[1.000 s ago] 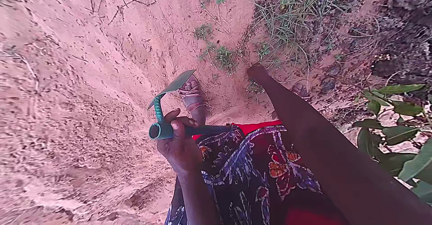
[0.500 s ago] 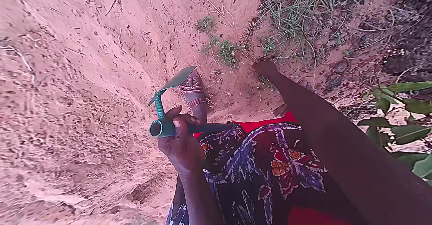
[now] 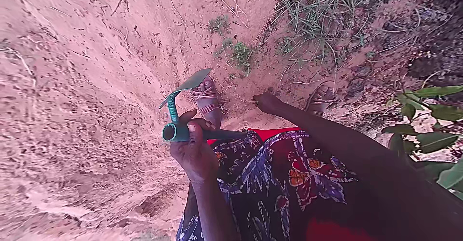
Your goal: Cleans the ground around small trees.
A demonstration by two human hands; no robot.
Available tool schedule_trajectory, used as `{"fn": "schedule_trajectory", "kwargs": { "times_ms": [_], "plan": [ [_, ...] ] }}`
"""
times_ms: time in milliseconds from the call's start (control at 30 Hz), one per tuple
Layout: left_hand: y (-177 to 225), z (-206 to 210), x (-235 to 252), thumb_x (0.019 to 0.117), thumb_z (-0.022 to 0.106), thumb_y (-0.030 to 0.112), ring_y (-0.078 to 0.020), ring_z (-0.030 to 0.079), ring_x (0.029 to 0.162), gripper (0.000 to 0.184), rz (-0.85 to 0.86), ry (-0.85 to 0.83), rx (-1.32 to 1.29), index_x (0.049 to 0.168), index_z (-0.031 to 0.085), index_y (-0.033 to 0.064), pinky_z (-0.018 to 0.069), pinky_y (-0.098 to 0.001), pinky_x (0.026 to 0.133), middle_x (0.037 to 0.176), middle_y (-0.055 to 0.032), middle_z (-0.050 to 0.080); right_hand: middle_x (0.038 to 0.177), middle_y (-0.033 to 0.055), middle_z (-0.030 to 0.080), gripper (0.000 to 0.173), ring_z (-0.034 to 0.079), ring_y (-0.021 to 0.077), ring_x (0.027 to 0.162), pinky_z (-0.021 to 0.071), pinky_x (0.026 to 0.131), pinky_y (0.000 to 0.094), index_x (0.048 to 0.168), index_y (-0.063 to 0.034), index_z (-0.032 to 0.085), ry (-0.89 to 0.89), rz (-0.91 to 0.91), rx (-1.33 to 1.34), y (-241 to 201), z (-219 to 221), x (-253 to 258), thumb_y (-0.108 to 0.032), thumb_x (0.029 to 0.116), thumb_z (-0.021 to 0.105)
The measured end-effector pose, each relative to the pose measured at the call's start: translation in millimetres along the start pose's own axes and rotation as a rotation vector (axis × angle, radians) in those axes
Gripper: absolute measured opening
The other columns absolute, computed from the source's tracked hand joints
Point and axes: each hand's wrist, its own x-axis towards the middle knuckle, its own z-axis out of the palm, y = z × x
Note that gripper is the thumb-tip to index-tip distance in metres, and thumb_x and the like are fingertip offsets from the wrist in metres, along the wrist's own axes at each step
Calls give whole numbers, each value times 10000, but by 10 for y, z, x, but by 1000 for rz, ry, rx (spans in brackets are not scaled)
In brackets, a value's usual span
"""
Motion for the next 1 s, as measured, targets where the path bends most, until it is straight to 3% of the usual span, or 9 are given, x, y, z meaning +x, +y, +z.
{"fn": "schedule_trajectory", "kwargs": {
  "times_ms": [100, 200, 300, 333, 467, 600, 767, 867, 1000],
  "plan": [
    [1, 30, 5, 1032, 472, 121, -108, 678, 620, 153, 10, -7, -1, 1062, 618, 86, 606, -278, 645, 678, 20, 682, 1236, 305, 633, 292, 623, 492, 1189, 516, 940, 623, 1304, 44, 560, 223, 143, -58, 91, -372, 106, -16, 1023, 508],
    [-25, 14, -19, 1033, 507, 146, -103, 681, 628, 144, 11, -14, 10, 1064, 640, 98, 607, -280, 649, 683, 25, 687, 1371, 316, 585, 332, 495, 496, 1376, 462, 1072, 570, 1332, 111, 538, 519, 62, -220, 70, -737, 235, 80, 1006, 484],
    [-49, 18, -36, 1029, 470, 110, -100, 679, 621, 155, -8, -9, 38, 1068, 619, 93, 607, -280, 645, 674, 32, 681, 1543, 342, 416, 407, 331, 498, 1493, 252, 1230, 579, 1405, 148, 474, 651, 120, -322, 139, -999, 490, 97, 1003, 445],
    [-46, 25, -37, 1028, 456, 96, -96, 676, 617, 162, -14, -4, 50, 1067, 613, 89, 606, -276, 641, 672, 35, 678, 1537, 352, 413, 420, 332, 509, 1485, 233, 1226, 605, 1417, 150, 467, 686, 196, -304, 199, -1038, 580, 88, 1002, 445],
    [-33, 47, -15, 1021, 449, 75, -91, 675, 623, 163, -3, -16, 62, 1070, 604, 84, 602, -268, 643, 683, 37, 678, 1355, 313, 600, 459, 532, 488, 1332, 404, 1088, 602, 1467, 75, 443, 778, 452, -133, 211, -1159, 716, 25, 1011, 464],
    [-26, 50, -22, 1023, 480, 93, -103, 681, 631, 142, -3, -25, 47, 1070, 614, 83, 606, -274, 653, 686, 27, 684, 1376, 336, 571, 546, 569, 482, 1297, 442, 1035, 650, 1468, 101, 385, 572, 692, 64, -14, -1407, 581, -147, 1010, 549],
    [-17, 25, -5, 1045, 464, 126, -92, 679, 629, 161, -13, -35, 58, 1093, 615, 97, 604, -269, 650, 690, 44, 687, 1322, 301, 624, 390, 596, 458, 1262, 442, 970, 681, 1252, 66, 621, 440, 581, 44, 79, -1495, 440, -234, 1019, 534],
    [-19, 33, -3, 1044, 459, 125, -85, 675, 621, 164, -11, -33, 58, 1098, 611, 95, 605, -269, 645, 683, 55, 680, 1258, 275, 672, 337, 625, 459, 1219, 443, 986, 672, 1287, -20, 648, 493, 461, -27, 210, -1331, 351, -173, 1013, 525],
    [6, 30, 11, 1042, 473, 132, -82, 677, 629, 159, -2, -40, 51, 1094, 621, 105, 603, -265, 653, 689, 55, 686, 1141, 302, 696, 316, 652, 520, 1122, 476, 914, 684, 1288, -36, 628, 525, 408, -116, 171, -1228, 281, -105, 996, 530]
  ]
}}
